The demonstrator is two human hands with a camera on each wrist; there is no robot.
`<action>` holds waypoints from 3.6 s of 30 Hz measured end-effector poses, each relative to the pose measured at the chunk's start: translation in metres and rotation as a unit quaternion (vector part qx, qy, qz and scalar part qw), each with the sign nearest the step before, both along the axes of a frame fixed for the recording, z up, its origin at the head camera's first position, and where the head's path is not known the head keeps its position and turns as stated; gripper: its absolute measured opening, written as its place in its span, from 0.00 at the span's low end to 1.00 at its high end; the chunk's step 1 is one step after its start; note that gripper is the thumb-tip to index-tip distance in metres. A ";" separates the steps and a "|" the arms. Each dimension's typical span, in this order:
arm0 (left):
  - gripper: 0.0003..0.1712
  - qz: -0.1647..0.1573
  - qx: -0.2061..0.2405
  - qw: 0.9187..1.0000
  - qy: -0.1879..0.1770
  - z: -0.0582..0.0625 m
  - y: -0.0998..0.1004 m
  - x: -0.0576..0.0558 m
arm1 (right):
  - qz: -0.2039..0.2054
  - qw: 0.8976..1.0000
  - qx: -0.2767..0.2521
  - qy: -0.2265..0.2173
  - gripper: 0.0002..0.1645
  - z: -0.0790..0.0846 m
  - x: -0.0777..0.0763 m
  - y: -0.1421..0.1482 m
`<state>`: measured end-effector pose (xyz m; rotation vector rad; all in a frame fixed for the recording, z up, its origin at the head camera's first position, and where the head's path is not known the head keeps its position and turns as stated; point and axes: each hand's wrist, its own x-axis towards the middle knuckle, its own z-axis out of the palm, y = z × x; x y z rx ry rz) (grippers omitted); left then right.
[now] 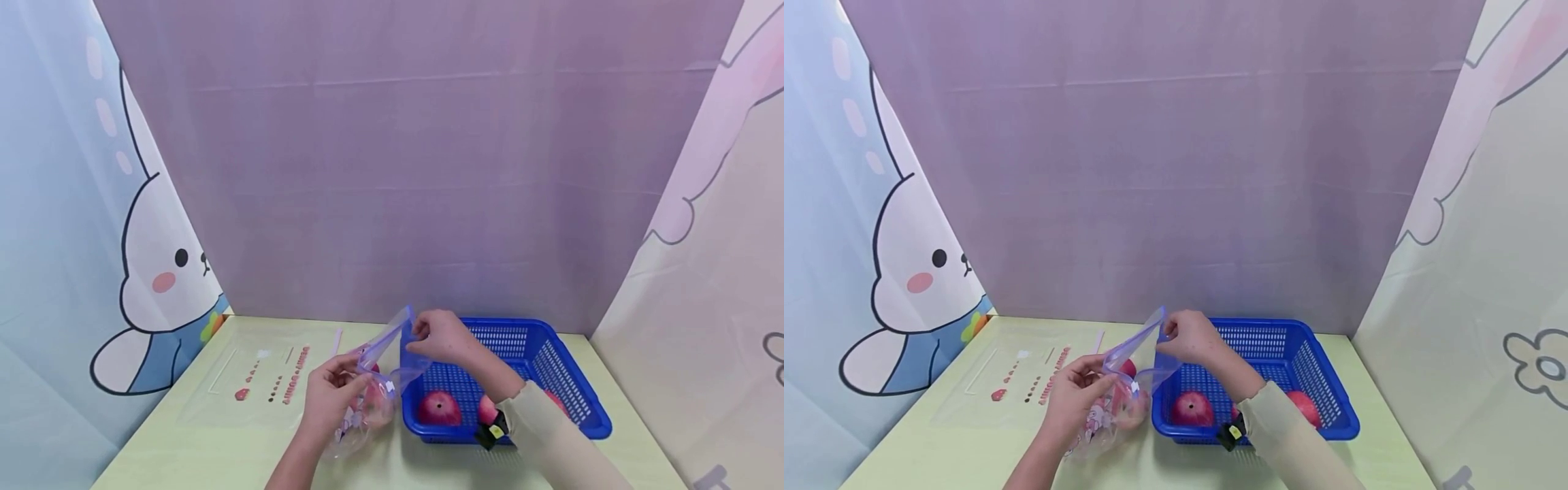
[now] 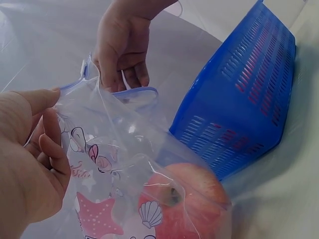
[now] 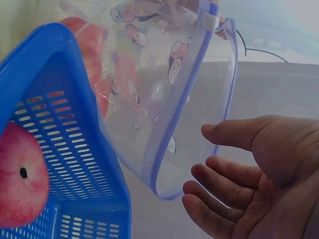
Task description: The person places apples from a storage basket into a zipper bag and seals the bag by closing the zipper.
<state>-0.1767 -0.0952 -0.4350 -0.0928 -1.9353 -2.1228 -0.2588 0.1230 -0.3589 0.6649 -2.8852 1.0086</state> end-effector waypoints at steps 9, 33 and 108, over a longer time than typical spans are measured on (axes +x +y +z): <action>0.19 0.000 0.000 1.000 -0.002 0.002 -0.004 0.003 | -0.002 1.000 -0.015 0.000 0.09 -0.004 0.000 0.008; 0.15 -0.001 -0.065 0.998 0.015 0.015 -0.042 -0.001 | -0.048 0.994 0.007 0.096 0.31 -0.027 -0.014 0.012; 0.07 0.214 -0.239 0.935 0.149 0.007 -0.068 0.050 | -0.089 0.975 -0.170 0.109 0.04 -0.036 -0.007 -0.008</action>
